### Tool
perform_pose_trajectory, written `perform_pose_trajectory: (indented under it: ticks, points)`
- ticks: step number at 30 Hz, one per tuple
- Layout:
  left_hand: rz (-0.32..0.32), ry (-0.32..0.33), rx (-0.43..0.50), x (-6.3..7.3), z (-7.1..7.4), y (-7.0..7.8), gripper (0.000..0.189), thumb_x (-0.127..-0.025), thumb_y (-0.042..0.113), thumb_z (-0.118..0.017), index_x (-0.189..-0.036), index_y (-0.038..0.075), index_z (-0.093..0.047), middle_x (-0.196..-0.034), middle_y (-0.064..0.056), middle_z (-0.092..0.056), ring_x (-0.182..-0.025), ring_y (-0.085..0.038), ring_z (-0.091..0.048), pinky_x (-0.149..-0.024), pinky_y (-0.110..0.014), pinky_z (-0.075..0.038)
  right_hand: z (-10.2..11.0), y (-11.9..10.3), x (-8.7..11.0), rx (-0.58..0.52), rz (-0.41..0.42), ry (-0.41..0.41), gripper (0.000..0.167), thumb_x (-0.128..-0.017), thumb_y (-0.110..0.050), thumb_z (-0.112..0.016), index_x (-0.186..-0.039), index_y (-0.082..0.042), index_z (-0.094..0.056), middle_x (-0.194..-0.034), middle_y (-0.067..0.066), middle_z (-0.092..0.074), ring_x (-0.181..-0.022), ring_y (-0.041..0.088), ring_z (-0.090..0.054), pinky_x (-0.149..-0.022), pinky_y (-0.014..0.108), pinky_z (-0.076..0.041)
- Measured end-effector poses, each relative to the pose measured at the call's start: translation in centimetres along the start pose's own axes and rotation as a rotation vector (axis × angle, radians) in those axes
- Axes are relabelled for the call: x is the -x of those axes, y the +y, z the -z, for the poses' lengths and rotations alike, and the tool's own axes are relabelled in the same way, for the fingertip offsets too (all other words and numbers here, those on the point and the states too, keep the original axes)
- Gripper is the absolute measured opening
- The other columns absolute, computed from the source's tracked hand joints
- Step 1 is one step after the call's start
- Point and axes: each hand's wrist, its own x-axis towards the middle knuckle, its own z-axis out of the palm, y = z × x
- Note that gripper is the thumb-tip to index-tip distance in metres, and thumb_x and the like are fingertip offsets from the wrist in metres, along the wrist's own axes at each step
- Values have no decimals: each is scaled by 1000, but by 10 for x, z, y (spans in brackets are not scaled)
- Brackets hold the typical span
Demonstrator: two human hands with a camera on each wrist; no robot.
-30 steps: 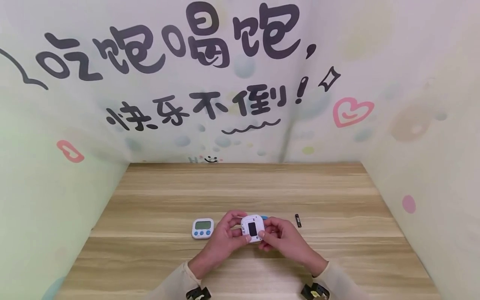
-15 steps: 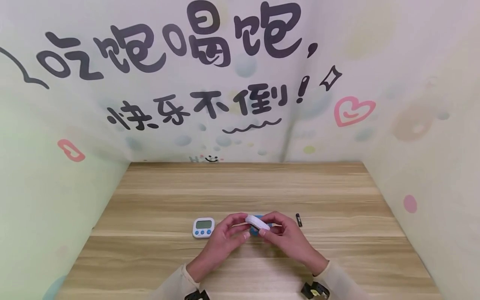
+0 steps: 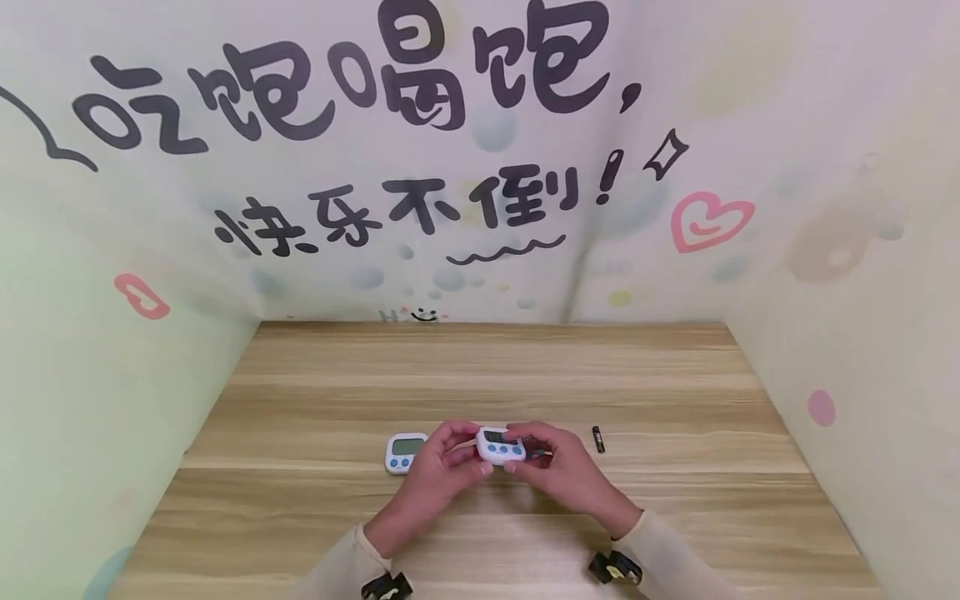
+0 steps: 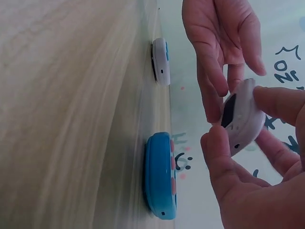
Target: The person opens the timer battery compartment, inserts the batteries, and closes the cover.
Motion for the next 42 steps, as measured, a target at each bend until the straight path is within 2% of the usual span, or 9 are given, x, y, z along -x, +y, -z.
perform_pose_trajectory:
  ticks: [5,9,15,21,26,30,36,42]
  points:
    - [18,-5,-17,-3,7,4,67,-88,1,-82,-146,0,-48,-152,-23,-51,-131,-29,-63,-96,-29,-62,-6,-5,-8,126,37,6,55,-88,-24,-89,-135,-15,-63,-122,8,-70,-99,19,-68,-81,34,-64]
    - [19,-23,-94,-6,14,9,74,-88,0,-82,-151,-2,-45,-153,-23,-51,-131,-32,-64,-94,-29,-63,-11,-9,-13,206,52,12,63,-85,-23,-91,-140,-11,-61,-125,5,-67,-102,16,-67,-84,32,-62]
    - [-26,-72,-293,-11,27,13,77,-88,6,-85,-153,-5,-45,-143,-26,-62,-129,-37,-66,-99,-28,-61,-17,-9,-26,289,81,-11,71,-83,-23,-93,-143,-3,-61,-130,2,-65,-107,15,-65,-88,29,-61]
    - [-98,-44,-588,-14,37,14,73,-85,14,-90,-149,2,-57,-144,-15,-64,-131,-31,-65,-107,-32,-57,-22,-6,-37,399,102,-59,71,-83,-29,-93,-142,-5,-64,-130,-1,-64,-108,12,-63,-92,29,-59]
    - [-133,-22,-759,-17,42,15,69,-82,17,-93,-144,10,-64,-141,-6,-68,-133,-27,-63,-113,-48,-54,-24,-5,-44,491,125,-90,69,-82,-31,-92,-141,-7,-66,-131,-1,-64,-113,14,-63,-97,33,-57]
    - [-129,-19,-828,-19,45,17,67,-80,18,-94,-142,15,-66,-139,-3,-68,-134,-28,-61,-115,-56,-49,-25,-3,-49,534,156,-101,67,-82,-30,-91,-140,-8,-67,-132,0,-65,-115,15,-64,-99,36,-57]
    - [-130,-32,-876,-24,50,14,65,-78,16,-94,-137,12,-67,-137,-6,-68,-132,-27,-61,-115,-54,-49,-28,2,-56,581,166,-125,65,-80,-29,-92,-137,-8,-68,-131,0,-66,-117,17,-64,-102,38,-57]
    - [-112,-62,-947,-27,49,15,61,-76,11,-95,-131,6,-68,-134,-11,-69,-129,-31,-62,-114,-56,-49,-33,1,-59,600,164,-153,63,-77,-28,-96,-130,-7,-71,-125,2,-68,-113,20,-65,-102,41,-57]
